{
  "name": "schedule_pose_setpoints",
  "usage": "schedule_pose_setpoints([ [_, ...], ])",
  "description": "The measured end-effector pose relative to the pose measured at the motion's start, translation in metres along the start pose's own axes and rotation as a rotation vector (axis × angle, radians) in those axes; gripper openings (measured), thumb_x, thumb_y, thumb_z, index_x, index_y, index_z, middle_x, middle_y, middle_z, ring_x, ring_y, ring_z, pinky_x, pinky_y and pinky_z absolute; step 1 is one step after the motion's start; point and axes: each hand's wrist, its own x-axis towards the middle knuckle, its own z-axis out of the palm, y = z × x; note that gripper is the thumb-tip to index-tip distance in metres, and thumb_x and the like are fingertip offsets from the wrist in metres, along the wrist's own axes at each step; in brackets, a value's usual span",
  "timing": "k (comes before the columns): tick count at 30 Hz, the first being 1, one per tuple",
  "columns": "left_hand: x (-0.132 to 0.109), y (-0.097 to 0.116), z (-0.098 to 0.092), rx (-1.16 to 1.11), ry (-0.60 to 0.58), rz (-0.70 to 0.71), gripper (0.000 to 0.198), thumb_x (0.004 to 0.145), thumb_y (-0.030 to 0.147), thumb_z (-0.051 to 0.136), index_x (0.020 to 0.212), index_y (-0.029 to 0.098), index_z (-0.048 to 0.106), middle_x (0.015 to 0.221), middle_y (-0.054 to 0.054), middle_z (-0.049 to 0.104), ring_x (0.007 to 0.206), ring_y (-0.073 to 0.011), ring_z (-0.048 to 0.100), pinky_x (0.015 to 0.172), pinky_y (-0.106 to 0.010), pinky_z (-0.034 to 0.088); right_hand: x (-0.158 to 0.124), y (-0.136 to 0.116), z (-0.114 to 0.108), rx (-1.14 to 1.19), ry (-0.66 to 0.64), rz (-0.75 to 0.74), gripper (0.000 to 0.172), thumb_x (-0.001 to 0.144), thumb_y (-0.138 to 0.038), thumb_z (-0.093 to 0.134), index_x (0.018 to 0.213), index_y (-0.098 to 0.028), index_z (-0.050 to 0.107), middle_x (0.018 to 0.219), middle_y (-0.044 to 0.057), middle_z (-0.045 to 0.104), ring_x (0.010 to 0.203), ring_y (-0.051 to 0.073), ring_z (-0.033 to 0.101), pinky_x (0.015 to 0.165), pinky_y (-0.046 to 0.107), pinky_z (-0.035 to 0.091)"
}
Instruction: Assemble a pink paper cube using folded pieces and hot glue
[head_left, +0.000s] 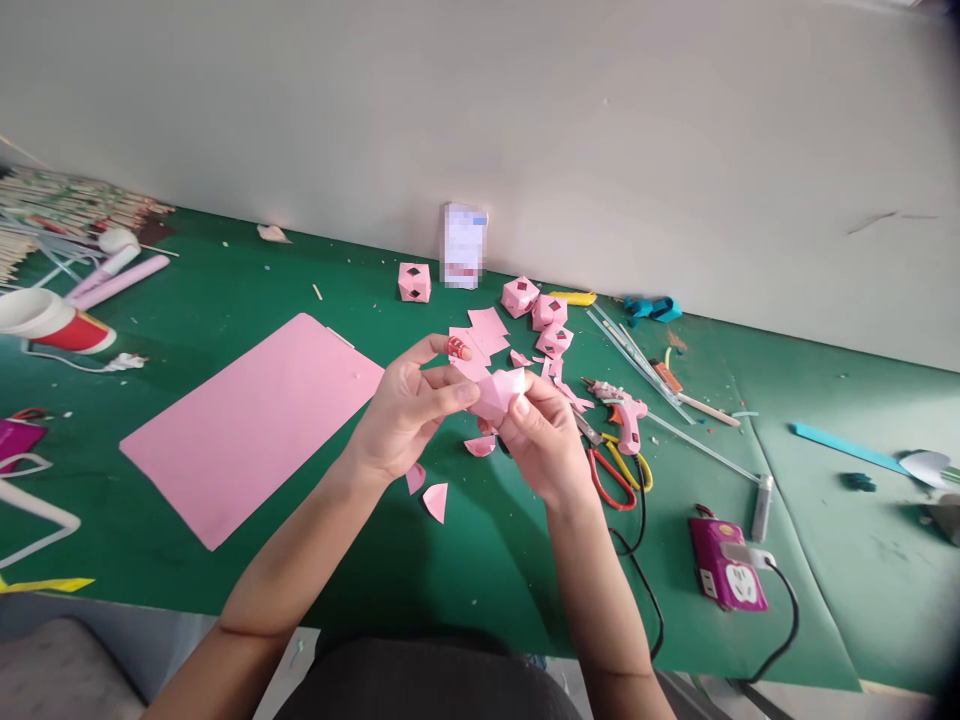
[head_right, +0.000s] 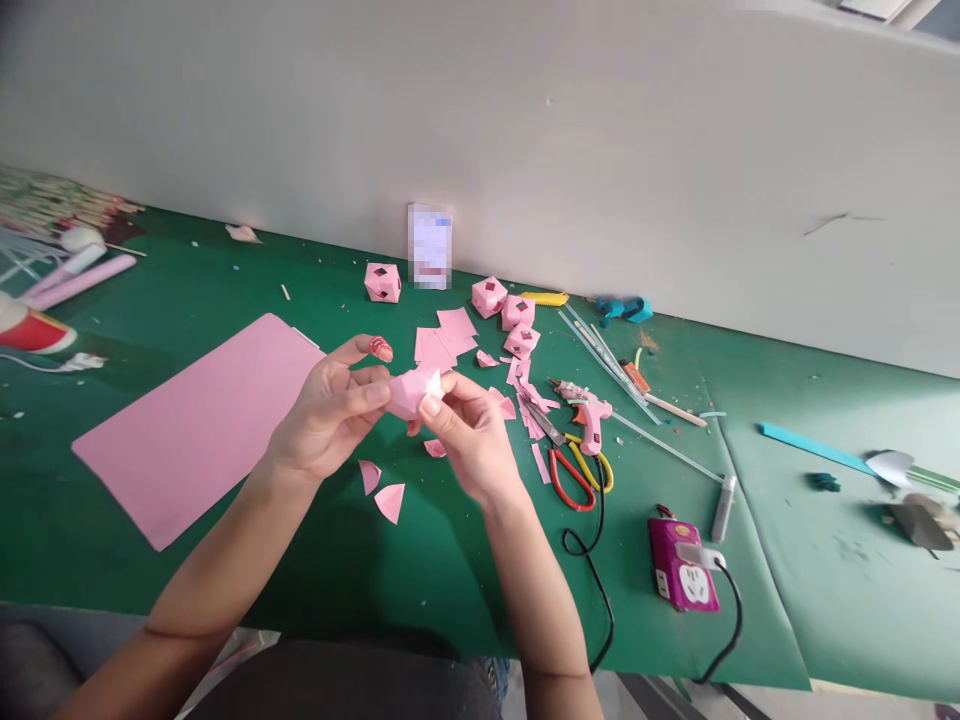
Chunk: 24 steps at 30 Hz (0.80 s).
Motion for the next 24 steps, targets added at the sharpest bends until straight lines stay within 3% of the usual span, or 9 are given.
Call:
schedule_pose_setpoints([
  [4,0.007,-0.004,-0.006,-0.045,-0.025,-0.047,0.039,0.077,0.022,0.089,0.102,0.020,0.060,0.066,0.007,0.069,0.063,-0.0128,0.070,0.068,-0.025,0.059,0.001,-0.002,-0.003,-0.046,0.025,0.017,0.032,0.077,-0.053,0.087,0.075,-0.025,0.072,0.076,-0.001,0.065,0.069,0.014,0.060,0.067,0.028,0.052],
  [7,0.012,-0.003,-0.011,-0.026,-0.115,-0.125,0.043,0.076,0.027,0.090,0.106,0.018,0.061,0.075,0.002,0.074,0.068,-0.0142,0.073,0.072,-0.027,0.060,0.000,-0.004,-0.005,-0.083,0.065,0.017,0.031,0.077,-0.049,0.088,0.072,-0.023,0.072,0.073,-0.001,0.064,0.067,0.013,0.057,0.063,0.026,0.049],
  [9,0.013,0.000,-0.014,0.035,-0.156,-0.162,0.054,0.073,0.030,0.093,0.114,0.018,0.060,0.082,-0.001,0.077,0.073,-0.0162,0.075,0.076,-0.028,0.061,0.000,-0.005,-0.005,-0.103,0.065,0.034,0.031,0.078,-0.046,0.088,0.070,-0.021,0.071,0.070,-0.001,0.062,0.065,0.012,0.054,0.060,0.024,0.047],
  [12,0.010,0.005,-0.016,0.169,-0.117,-0.178,0.068,0.067,0.024,0.097,0.122,0.020,0.057,0.086,-0.001,0.078,0.078,-0.0181,0.077,0.076,-0.028,0.061,-0.001,-0.008,-0.005,-0.179,0.037,0.073,0.030,0.079,-0.047,0.086,0.074,-0.021,0.073,0.071,0.000,0.063,0.066,0.013,0.055,0.055,0.023,0.045],
  [17,0.007,0.008,-0.014,0.224,-0.076,-0.142,0.062,0.069,0.019,0.095,0.119,0.021,0.057,0.079,0.004,0.076,0.075,-0.0176,0.078,0.076,-0.030,0.064,-0.004,-0.014,-0.002,-0.297,0.011,0.096,0.033,0.084,-0.053,0.081,0.082,-0.020,0.074,0.074,0.000,0.066,0.064,0.011,0.057,0.052,0.021,0.046],
  [24,0.011,0.006,-0.014,0.138,-0.120,-0.149,0.060,0.070,0.017,0.094,0.117,0.020,0.057,0.078,0.003,0.078,0.067,-0.0138,0.075,0.069,-0.023,0.061,-0.001,-0.009,-0.007,-0.203,-0.019,0.122,0.028,0.085,-0.048,0.082,0.087,-0.021,0.073,0.077,0.000,0.070,0.065,0.011,0.061,0.050,0.019,0.046],
])
